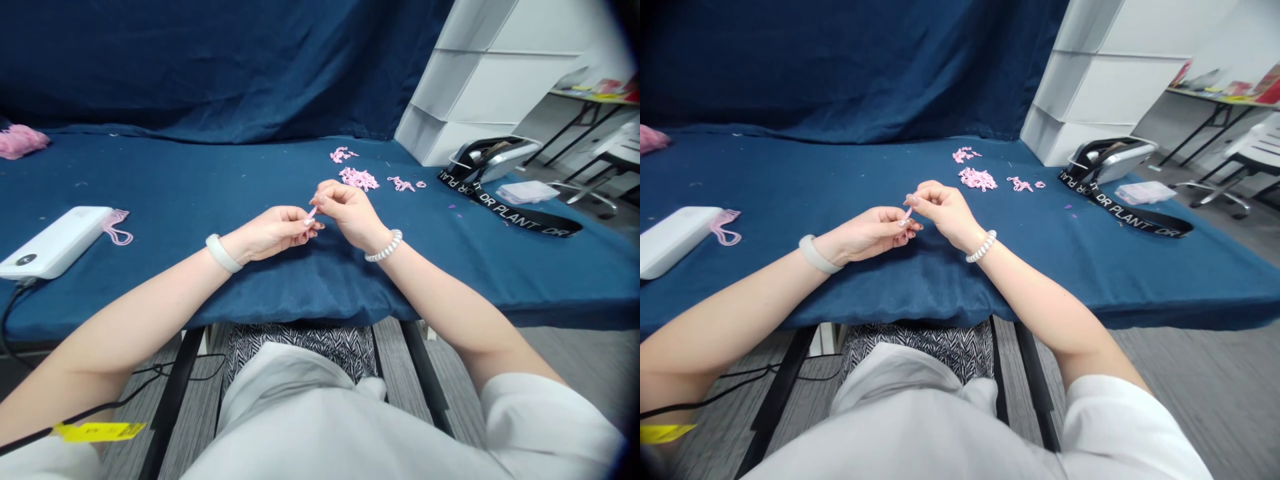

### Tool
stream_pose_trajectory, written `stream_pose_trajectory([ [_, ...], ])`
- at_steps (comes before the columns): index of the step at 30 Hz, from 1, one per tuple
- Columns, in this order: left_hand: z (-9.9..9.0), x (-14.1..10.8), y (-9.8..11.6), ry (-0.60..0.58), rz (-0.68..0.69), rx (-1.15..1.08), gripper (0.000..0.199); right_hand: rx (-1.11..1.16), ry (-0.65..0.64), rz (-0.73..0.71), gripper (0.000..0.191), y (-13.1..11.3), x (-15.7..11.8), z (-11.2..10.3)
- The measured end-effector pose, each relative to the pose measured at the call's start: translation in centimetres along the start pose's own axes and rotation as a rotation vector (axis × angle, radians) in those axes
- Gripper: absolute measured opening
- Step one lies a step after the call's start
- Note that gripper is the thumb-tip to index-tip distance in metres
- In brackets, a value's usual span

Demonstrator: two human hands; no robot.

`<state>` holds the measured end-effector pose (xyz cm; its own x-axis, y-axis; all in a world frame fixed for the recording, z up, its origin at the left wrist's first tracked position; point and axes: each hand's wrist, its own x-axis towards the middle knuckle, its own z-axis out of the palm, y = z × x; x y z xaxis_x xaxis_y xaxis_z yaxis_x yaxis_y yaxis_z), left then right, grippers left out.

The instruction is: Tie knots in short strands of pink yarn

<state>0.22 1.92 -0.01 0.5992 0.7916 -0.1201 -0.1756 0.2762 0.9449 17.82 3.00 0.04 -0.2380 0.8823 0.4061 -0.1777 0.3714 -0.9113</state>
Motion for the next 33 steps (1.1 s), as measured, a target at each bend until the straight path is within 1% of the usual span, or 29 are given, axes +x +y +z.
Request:
stream_pose_trajectory([
  [5, -0.32, 0.15, -0.19, 0.022, 0.166, 0.105, 0.036, 0.029, 0.039, 0.006, 0.040, 0.03, 0.13, -0.01],
  [9, -0.49, 0.29, -0.40, 0.049, 0.157, 0.249, 0.033, 0.042, 0.043, 0.007, 0.041, 0.04, 0.15, -0.16],
  [12, -0.40, 0.36, -0.54, 0.121, 0.155, 0.340, 0.032, 0.060, 0.090, 0.023, 0.043, 0.03, 0.37, -0.46],
  [15, -0.18, 0.31, -0.52, 0.209, 0.194, 0.393, 0.033, 0.069, 0.150, 0.043, 0.045, -0.01, 0.65, -0.73],
  [19, 0.07, 0.14, -0.34, 0.298, 0.242, 0.474, 0.026, 0.064, 0.198, 0.062, 0.046, 0.04, 0.83, -0.81],
  [21, 0.05, 0.08, -0.34, 0.311, 0.257, 0.555, 0.022, 0.066, 0.219, 0.068, 0.046, 0.06, 0.83, -0.78],
  [23, -0.07, 0.03, -0.45, 0.309, 0.303, 0.683, 0.020, 0.071, 0.234, 0.076, 0.045, 0.05, 0.83, -0.75],
  [24, -0.15, 0.00, -0.53, 0.308, 0.358, 0.785, 0.020, 0.075, 0.240, 0.080, 0.045, 0.02, 0.83, -0.74],
  [25, -0.22, -0.04, -0.61, 0.308, 0.444, 0.913, 0.019, 0.079, 0.244, 0.084, 0.045, 0.00, 0.83, -0.74],
  [27, -0.35, -0.16, -0.70, 0.301, 0.686, 1.208, 0.021, 0.086, 0.244, 0.091, 0.045, -0.04, 0.82, -0.71],
  [29, -0.42, -0.30, -0.65, 0.281, 0.943, 1.426, 0.022, 0.089, 0.229, 0.098, 0.045, -0.01, 0.76, -0.62],
  [31, -0.49, -0.44, -0.49, 0.251, 1.154, 1.512, 0.020, 0.087, 0.199, 0.104, 0.046, 0.11, 0.65, -0.43],
  [33, -0.55, -0.58, -0.35, 0.206, 1.277, 1.537, 0.017, 0.078, 0.159, 0.105, 0.045, 0.30, 0.46, -0.16],
])
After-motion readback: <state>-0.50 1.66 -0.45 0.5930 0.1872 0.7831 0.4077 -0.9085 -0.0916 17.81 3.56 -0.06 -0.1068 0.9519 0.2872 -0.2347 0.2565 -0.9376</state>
